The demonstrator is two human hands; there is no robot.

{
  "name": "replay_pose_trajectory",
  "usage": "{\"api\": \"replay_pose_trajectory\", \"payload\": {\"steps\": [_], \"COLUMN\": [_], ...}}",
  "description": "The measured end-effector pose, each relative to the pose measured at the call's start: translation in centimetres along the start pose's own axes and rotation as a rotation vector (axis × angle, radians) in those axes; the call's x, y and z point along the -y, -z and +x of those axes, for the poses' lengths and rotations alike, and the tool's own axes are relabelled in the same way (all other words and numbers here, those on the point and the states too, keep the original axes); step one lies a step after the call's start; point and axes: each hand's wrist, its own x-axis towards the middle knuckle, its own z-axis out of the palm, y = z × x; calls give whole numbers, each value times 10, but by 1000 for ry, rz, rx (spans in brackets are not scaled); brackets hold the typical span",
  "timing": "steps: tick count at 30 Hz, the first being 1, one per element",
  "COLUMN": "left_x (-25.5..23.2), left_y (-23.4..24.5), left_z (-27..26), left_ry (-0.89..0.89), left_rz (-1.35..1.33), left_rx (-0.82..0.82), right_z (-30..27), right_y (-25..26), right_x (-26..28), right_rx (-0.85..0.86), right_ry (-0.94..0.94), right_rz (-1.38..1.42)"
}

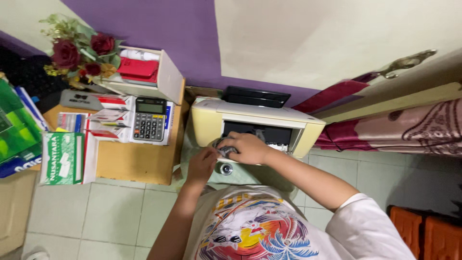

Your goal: The person cleans a beige printer using a dark cloth. They wipe the exterior surfaces, open the front cover to clean the internal components, and then flip the printer over to clean the bottom before returning it to its original position.

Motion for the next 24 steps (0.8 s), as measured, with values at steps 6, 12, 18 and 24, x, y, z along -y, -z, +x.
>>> {"api": "replay_pose_trajectory", "payload": {"steps": [6, 12, 18, 24], "left_x": [-1, 3, -1, -8], "left_y": [0, 9, 11, 11], "left_z": [12, 16, 19, 26], "left_ry": [-70, -121, -68, -61], "left_rz": [38, -18, -22, 23], "left_rx": [-36, 36, 34, 38], "right_z": [-7, 7, 65, 55], "right_y": [13, -48, -87, -41], "right_x": [0, -67, -106, -80], "right_rx": [-33, -285, -219, 209], "right_ry": [-402, -341, -189, -359], "right_rz": [-123, 77, 89, -89]}}
